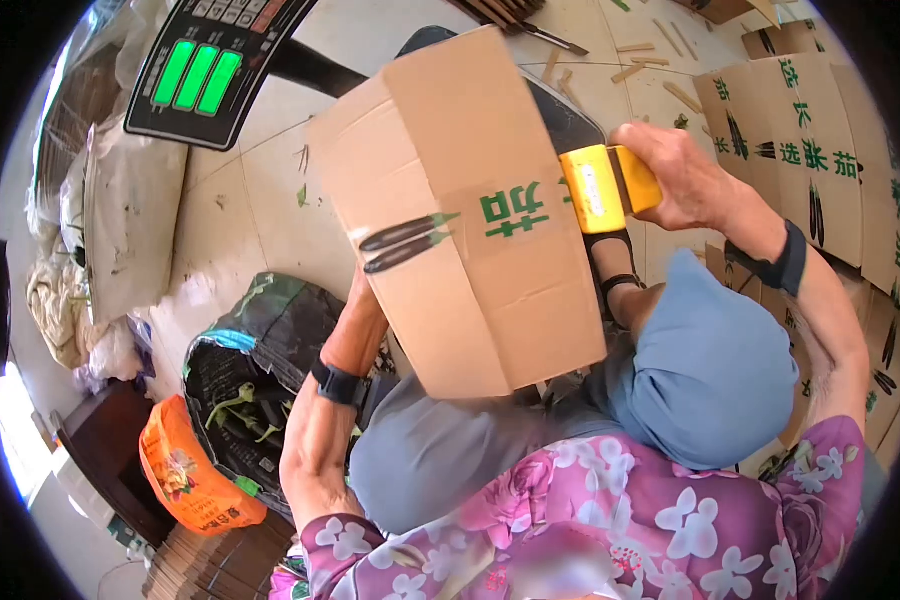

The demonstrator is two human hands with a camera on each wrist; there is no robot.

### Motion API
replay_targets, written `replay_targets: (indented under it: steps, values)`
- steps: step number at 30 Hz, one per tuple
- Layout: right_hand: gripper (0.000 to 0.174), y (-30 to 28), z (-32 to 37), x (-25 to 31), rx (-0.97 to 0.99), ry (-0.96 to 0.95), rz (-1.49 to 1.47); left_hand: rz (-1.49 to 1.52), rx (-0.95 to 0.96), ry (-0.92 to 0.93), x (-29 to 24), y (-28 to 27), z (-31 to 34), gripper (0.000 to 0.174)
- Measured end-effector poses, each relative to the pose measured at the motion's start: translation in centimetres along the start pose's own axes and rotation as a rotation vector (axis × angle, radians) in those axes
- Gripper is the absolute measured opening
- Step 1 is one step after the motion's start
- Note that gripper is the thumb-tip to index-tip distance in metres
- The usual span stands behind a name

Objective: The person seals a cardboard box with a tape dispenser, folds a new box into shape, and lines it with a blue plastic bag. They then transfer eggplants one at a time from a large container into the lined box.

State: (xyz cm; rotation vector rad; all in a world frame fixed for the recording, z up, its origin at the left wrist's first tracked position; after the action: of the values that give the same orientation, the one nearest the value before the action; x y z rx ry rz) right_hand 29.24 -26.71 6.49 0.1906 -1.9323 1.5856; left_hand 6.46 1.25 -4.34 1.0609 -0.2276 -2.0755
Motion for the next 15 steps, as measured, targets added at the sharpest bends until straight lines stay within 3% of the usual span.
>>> replay_targets:
  steps: [2,4,9,13,15]
  values:
    - [0.049,-1.6,0.3,1.7,0.010,0.012,0.039,-0.081,0.073,0.027,0.3,0.7,-1.0,0.042]
    - [0.049,-3.8,-0.3,4.7,-0.045,0.033,0.019,-0.021,0.095,-0.001,1.3,1.1,-1.4,0.042]
    - [0.054,-6.0,-2.6,6.9,0.068,0.013,0.240,0.196,0.137,-0.045,5.1,1.1,-5.3,0.040]
    - [0.064,-5.6,-3.4,7.9,0.081,-0.004,0.255,0.155,0.014,0.011,4.7,-0.1,-5.4,0.039]
    - [0.063,-5.9,-2.8,6.5,0.085,0.017,0.232,0.164,-0.145,0.052,2.5,2.6,-3.2,0.041]
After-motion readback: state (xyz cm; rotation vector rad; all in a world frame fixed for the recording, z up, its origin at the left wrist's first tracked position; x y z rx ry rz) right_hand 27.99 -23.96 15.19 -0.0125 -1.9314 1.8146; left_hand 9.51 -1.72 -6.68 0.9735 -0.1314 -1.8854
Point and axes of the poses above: each hand's wrist, its own z-axis away from the middle knuckle, its own y-axis out of the palm, x = y × z, the point moved 2 cm from there along -z, towards the middle knuckle, and after that the axes turned 9 degrees about -x, right-handed, at the moved point
